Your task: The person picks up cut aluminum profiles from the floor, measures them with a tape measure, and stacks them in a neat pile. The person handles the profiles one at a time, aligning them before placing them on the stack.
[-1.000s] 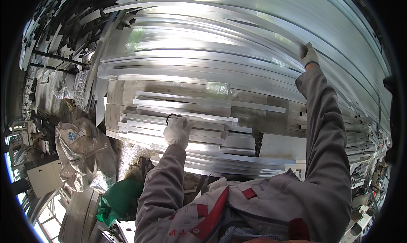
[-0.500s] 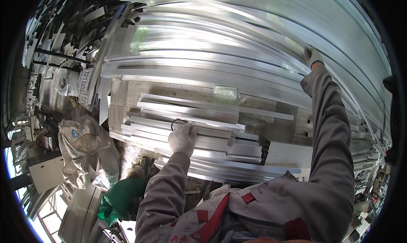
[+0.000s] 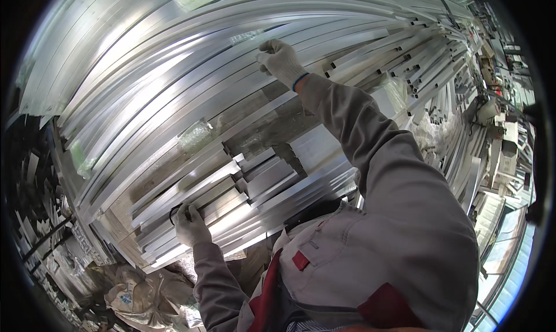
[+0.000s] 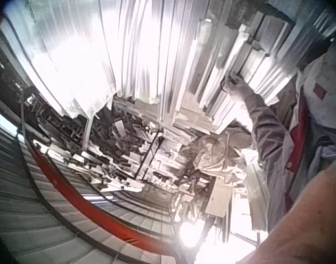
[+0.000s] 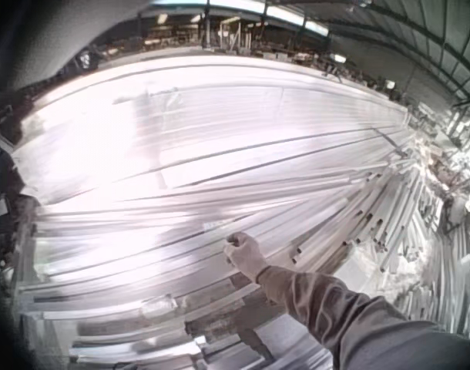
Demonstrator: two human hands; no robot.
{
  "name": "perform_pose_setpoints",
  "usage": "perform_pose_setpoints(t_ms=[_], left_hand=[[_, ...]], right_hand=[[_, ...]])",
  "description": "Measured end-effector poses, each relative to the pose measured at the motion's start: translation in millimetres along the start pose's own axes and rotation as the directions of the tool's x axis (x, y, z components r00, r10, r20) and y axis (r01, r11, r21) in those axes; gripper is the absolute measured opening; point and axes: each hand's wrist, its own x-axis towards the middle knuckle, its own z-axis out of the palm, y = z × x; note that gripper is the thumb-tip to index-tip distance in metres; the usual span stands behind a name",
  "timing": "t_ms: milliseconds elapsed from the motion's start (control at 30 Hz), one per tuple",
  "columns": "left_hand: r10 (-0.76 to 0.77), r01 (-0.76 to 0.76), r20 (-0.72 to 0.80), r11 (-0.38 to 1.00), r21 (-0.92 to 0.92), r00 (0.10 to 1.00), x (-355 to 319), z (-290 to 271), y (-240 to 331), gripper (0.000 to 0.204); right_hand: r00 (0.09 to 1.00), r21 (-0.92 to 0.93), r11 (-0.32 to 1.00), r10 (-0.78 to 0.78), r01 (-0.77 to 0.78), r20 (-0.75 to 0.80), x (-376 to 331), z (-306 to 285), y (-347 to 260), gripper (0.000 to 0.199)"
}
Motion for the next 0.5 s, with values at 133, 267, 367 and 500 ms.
perform_pose_setpoints(t_ms=[133, 267, 367, 500], left_hand=[[0.151, -0.150, -0.011, 0.987, 0.064, 0.989, 0, -6, 3, 0.026], [0.148, -0.150, 0.030, 0.981, 0.127, 0.989, 2, -7, -1, 0.031], [0.148, -0.152, 0.037, 0.978, 0.142, 0.988, 4, -6, -4, 0.033], [0.148, -0.151, 0.031, 0.976, 0.156, 0.989, 4, -8, -4, 0.032]], right_hand=[[0.975, -0.338, 0.940, -0.040, -0.038, -0.221, -81, -53, 58, 0.034], [0.901, -0.487, 0.865, -0.111, -0.120, -0.419, -92, -151, 103, 0.034], [0.825, -0.549, 0.767, -0.046, -0.332, -0.563, -77, -215, 117, 0.042], [0.860, -0.645, 0.673, -0.025, -0.363, -0.510, -64, -230, 107, 0.055]])
